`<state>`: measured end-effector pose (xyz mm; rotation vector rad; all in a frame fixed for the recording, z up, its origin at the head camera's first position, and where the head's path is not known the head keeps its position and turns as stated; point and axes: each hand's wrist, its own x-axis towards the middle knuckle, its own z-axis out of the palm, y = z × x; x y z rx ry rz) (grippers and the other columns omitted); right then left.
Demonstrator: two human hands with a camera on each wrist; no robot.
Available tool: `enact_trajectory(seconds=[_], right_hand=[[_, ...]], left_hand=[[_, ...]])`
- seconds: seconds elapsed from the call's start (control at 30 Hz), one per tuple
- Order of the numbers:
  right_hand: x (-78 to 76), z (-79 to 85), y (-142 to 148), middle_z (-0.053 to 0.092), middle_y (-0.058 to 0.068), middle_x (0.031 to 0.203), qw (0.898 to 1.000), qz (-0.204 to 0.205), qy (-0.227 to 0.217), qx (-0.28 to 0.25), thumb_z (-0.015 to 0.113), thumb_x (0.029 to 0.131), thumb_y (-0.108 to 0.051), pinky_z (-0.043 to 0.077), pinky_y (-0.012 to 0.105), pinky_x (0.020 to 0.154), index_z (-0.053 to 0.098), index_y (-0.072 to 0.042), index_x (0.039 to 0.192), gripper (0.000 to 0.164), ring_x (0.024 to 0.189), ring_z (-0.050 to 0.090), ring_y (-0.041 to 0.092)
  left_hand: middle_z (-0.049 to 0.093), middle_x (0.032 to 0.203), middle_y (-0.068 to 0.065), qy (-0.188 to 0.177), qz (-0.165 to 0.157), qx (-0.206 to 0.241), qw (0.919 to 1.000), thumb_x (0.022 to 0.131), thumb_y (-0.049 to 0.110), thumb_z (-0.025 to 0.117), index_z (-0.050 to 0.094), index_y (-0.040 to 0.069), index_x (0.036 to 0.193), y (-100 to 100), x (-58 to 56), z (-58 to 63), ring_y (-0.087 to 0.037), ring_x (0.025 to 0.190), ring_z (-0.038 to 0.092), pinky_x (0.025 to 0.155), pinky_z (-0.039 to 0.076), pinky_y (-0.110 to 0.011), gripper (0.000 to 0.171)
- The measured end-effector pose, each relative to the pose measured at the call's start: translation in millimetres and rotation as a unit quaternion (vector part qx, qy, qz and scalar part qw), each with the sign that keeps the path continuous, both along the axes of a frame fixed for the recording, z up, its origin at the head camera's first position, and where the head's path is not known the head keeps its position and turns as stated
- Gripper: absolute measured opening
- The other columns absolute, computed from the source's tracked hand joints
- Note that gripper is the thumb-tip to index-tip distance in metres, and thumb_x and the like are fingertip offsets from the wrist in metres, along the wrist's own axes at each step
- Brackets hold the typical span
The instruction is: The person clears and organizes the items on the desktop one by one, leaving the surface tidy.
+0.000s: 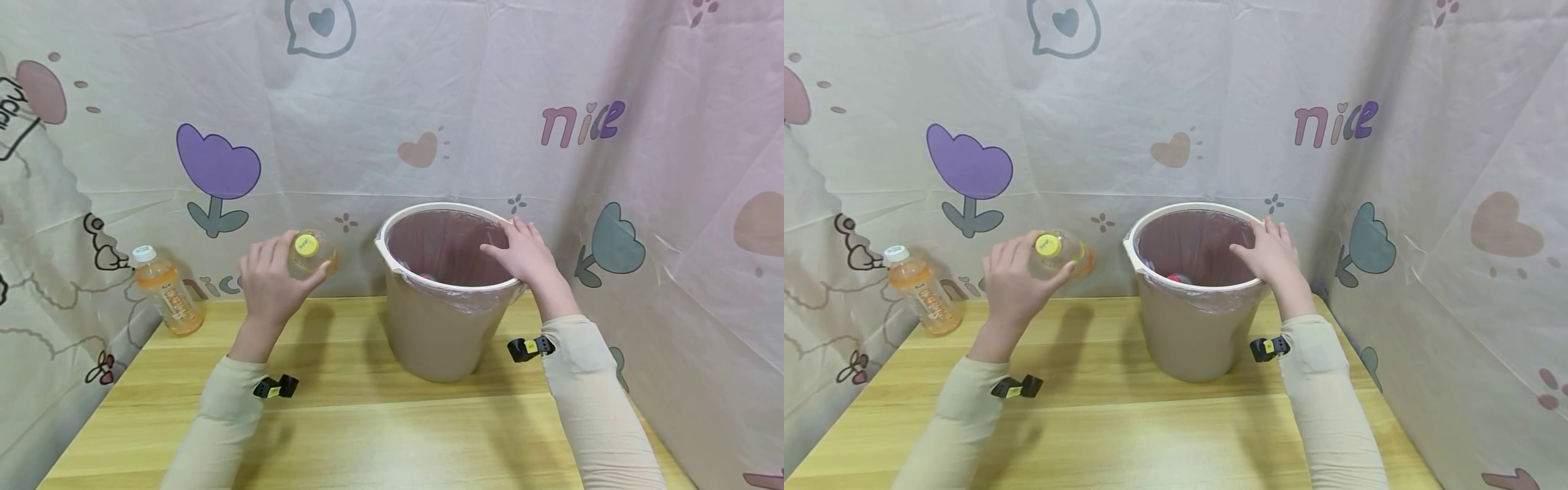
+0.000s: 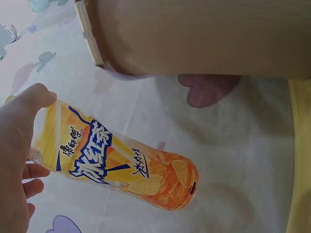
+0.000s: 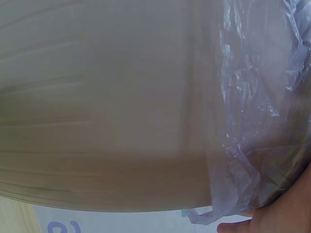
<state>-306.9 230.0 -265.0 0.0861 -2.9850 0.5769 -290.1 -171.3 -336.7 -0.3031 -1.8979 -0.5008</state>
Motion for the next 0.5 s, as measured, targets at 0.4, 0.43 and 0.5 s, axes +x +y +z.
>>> enact_trajectory(seconds=[0.4,0.43,0.5], right_hand=[[0.0,0.2,-1.6,0.006,0.025,0.162,1.0,0.004,0.002,0.002,0.048,0.096,-0.052,0.008,0.068,0.115,0.021,-0.009,0.155,0.078,0.148,0.0,0.049],[0.1,0.4,-1.5,0.006,0.025,0.162,1.0,0.003,0.002,0.003,0.048,0.096,-0.052,0.008,0.068,0.115,0.021,-0.009,0.155,0.078,0.148,0.0,0.049],[0.6,0.8,-1.4,0.006,0.026,0.162,1.0,0.003,0.001,0.004,0.048,0.096,-0.051,0.008,0.068,0.115,0.022,-0.008,0.155,0.078,0.148,0.0,0.049]], left_hand=[[0.067,0.102,-0.018,0.058,-0.026,-0.007,0.998,0.073,0.057,0.066,0.064,0.003,0.115,14.2,5.8,25.1,-0.038,0.087,0.05,0.075,0.035,-0.052,0.069],[0.068,0.102,-0.018,0.063,-0.029,-0.007,0.9975,0.073,0.058,0.066,0.065,0.003,0.115,15.2,6.3,27.2,-0.038,0.087,0.05,0.075,0.034,-0.051,0.069],[0.068,0.103,-0.017,0.075,-0.036,-0.008,0.9965,0.074,0.059,0.065,0.065,0.003,0.116,17.5,7.0,31.5,-0.038,0.087,0.05,0.075,0.034,-0.051,0.069]])
